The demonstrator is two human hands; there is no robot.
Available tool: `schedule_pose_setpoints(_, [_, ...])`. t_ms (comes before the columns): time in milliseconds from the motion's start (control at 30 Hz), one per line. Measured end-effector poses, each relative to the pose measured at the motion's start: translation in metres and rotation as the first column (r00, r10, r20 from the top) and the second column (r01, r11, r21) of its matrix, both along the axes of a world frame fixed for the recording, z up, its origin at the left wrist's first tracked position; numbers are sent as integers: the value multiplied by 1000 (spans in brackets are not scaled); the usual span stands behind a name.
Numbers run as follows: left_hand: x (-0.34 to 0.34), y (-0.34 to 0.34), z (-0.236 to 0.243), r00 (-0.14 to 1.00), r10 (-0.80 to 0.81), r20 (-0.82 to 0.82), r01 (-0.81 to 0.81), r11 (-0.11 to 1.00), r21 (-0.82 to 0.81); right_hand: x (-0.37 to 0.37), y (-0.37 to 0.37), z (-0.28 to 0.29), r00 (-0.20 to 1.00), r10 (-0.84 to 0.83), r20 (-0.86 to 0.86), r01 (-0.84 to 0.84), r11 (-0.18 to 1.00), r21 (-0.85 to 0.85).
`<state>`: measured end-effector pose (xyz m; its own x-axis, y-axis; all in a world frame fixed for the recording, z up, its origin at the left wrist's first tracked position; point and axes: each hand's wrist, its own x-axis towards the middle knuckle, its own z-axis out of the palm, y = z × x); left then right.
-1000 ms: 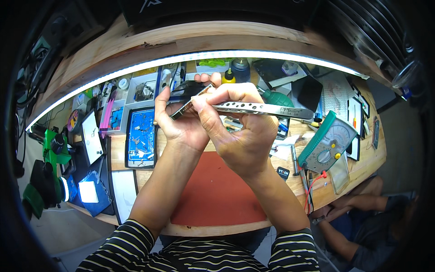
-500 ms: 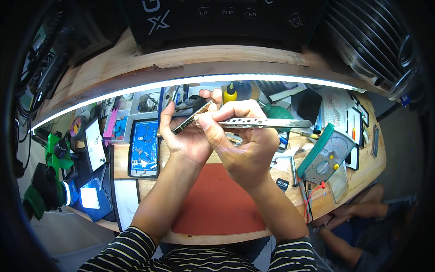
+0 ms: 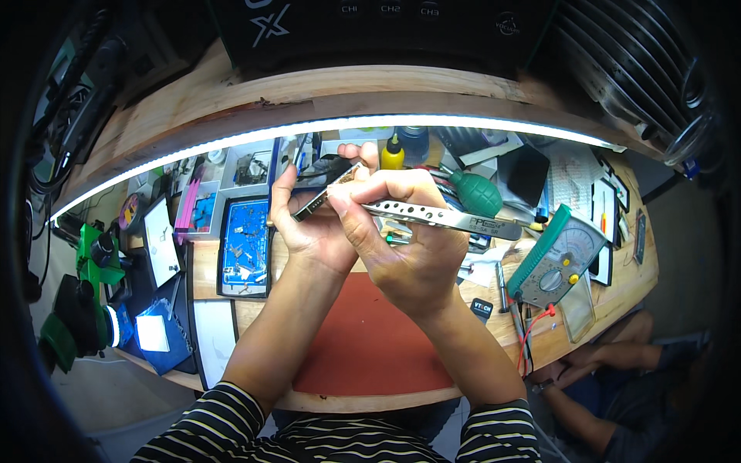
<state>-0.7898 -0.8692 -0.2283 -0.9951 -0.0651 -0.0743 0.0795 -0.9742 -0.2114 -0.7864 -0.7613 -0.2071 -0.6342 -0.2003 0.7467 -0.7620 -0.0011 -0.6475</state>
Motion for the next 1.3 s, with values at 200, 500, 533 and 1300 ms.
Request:
schedule_pose_setpoints(200, [-1, 0, -2, 999, 53, 3, -52, 990, -131, 4, -3, 1, 992, -93, -88, 96, 995, 28])
schedule_pose_setpoints(500, [0, 0, -3, 998, 66, 13, -62, 978, -199, 2, -5, -3, 999, 10, 43, -5, 994, -110])
schedule_pose_setpoints(533, [1, -1, -3, 998, 60, -7, -61, 979, -194, 2, -6, -4, 998, -7, 57, 15, 991, -137])
schedule_pose_setpoints(1300, [-1, -1, -5, 997, 75, -23, -78, 978, -193, 0, -6, -3, 999, -45, -1, 45, 993, -111])
